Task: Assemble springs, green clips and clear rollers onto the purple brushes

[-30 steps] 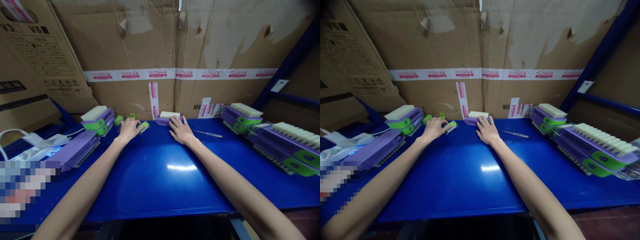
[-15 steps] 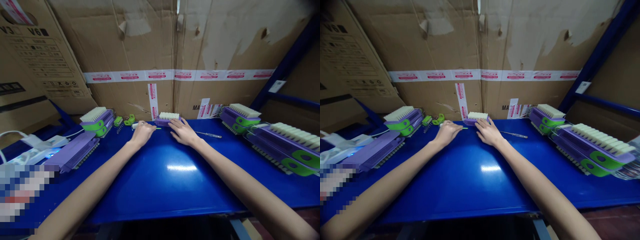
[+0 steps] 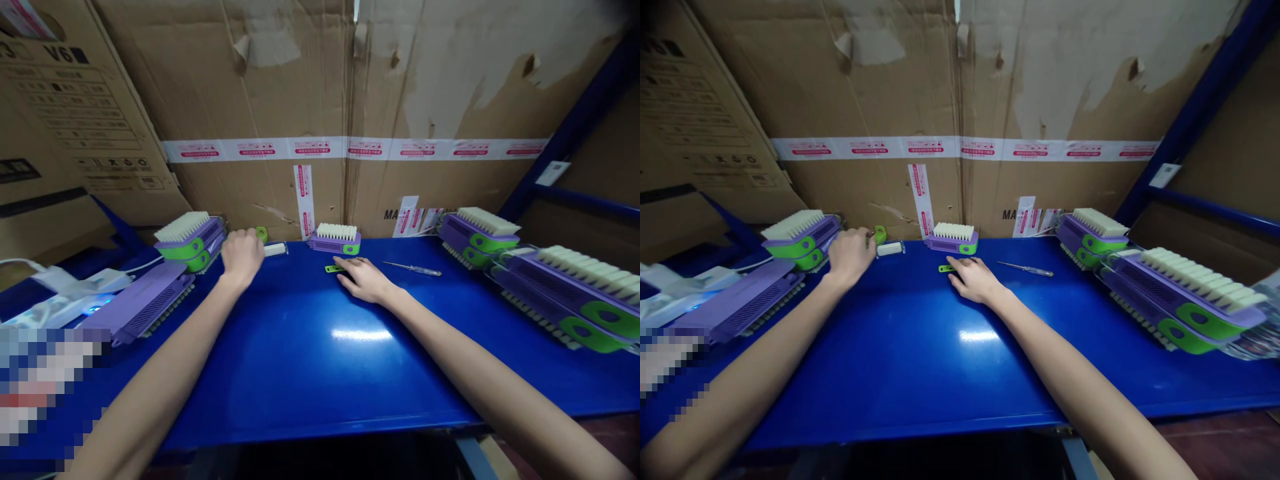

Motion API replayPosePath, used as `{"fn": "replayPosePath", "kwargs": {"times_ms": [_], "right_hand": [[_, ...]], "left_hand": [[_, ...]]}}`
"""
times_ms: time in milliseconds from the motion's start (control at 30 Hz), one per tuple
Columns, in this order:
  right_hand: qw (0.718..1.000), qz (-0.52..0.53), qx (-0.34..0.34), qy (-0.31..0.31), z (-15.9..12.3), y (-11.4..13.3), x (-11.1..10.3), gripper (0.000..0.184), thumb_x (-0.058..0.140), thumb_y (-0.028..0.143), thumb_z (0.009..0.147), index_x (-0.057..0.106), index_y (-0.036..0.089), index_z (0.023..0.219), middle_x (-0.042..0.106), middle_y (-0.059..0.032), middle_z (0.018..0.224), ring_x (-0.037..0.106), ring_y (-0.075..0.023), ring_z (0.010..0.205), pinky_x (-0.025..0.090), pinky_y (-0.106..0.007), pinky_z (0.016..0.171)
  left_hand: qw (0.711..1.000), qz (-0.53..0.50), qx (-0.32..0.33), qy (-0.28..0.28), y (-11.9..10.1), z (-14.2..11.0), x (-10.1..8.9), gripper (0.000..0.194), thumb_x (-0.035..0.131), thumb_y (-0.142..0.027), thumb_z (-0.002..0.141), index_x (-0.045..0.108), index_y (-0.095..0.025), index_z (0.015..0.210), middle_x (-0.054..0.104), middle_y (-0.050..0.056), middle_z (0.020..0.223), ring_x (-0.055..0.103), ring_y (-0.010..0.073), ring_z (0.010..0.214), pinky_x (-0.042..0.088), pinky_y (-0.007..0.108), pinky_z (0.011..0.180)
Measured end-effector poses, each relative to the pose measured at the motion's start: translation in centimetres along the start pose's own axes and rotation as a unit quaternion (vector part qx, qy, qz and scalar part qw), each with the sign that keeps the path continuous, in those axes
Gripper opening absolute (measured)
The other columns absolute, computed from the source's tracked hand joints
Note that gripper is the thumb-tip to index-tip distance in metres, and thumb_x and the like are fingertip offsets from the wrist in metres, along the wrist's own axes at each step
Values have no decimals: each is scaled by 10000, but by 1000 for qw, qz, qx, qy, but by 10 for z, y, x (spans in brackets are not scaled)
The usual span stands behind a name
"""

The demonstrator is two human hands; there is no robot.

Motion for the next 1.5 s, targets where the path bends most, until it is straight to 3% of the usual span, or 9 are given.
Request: {"fn": "replayPosePath", "kwargs": {"times_ms": [133, 267, 467, 633, 867, 1033, 1167, 1267, 1500], "right_hand": [[1000, -3, 5, 3, -1, 3, -1, 503, 406, 299, 932, 416, 81, 1386, 566, -168, 1307, 542, -261, 1202, 392, -402, 1023], [1000, -5, 15, 8, 0, 4, -1, 501, 406, 299, 935, 417, 81, 1387, 565, -164, 1309, 540, -262, 1203, 391, -395, 1022], [1000, -3, 16, 8, -1, 5, -2, 506, 401, 306, 937, 415, 79, 1389, 564, -166, 1310, 543, -267, 1199, 398, -396, 1014], [1000, -1, 17, 7, -1, 5, -1, 513, 402, 307, 934, 411, 74, 1391, 565, -168, 1307, 538, -269, 1203, 400, -399, 1016], [1000, -1, 12, 3, -1, 3, 1, 521, 393, 311, 931, 405, 72, 1394, 570, -174, 1298, 552, -276, 1185, 411, -416, 1009], [998, -11, -11, -60, -1, 5, -2, 514, 416, 275, 910, 412, 75, 1384, 521, -173, 1354, 484, -273, 1256, 391, -427, 1034], [980, -65, -26, -186, 1, 10, -10, 548, 446, 233, 889, 362, 123, 1420, 351, -161, 1486, 327, -292, 1361, 322, -478, 1073], [973, -92, -21, -209, 2, 11, -12, 516, 463, 232, 888, 406, 158, 1395, 375, -155, 1469, 341, -297, 1337, 315, -477, 1056], [976, -107, 54, -182, 0, -2, -15, 390, 385, 235, 929, 532, 203, 1289, 540, -150, 1305, 446, -312, 1162, 351, -443, 903]], "left_hand": [[992, 50, -79, 90, 38, 4, 17, 341, 465, -334, 844, 630, -110, 1041, 657, 211, 1019, 593, 357, 1001, 451, 413, 774], [987, 41, -91, 125, 50, 4, 28, 291, 464, -287, 844, 645, -133, 1012, 675, 193, 986, 621, 339, 969, 443, 418, 806], [994, -3, -98, 53, 47, 6, 17, 277, 509, -285, 828, 617, -130, 1030, 668, 182, 978, 601, 352, 995, 458, 417, 786], [992, -38, -100, -63, 40, 6, 3, 248, 484, -244, 831, 576, -131, 1031, 618, 174, 1042, 581, 344, 1000, 449, 433, 810], [969, -179, -99, -140, 45, 5, 8, 147, 530, -257, 822, 541, -185, 950, 567, 91, 994, 590, 238, 847, 467, 372, 769], [949, -212, 45, -229, 29, 2, 1, 121, 492, -227, 860, 531, -170, 959, 566, 97, 956, 570, 229, 906, 472, 362, 809], [929, -192, 245, -203, -22, -19, -7, 139, 453, -206, 895, 550, -141, 972, 606, 109, 922, 577, 229, 904, 476, 366, 808], [884, -203, 392, -155, -61, -43, -10, 166, 421, -192, 920, 549, -144, 1015, 627, 108, 979, 586, 209, 890, 482, 353, 798], [854, -295, 408, -130, -86, -59, -11, 155, 417, -206, 938, 547, -159, 1008, 624, 89, 971, 601, 189, 917, 504, 354, 830]]}}
Point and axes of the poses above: each hand's wrist, its own z-axis towards the middle knuckle, its own x-axis out of the palm, y = z × x, the point moved 3 cm from there along z, towards the middle knuckle
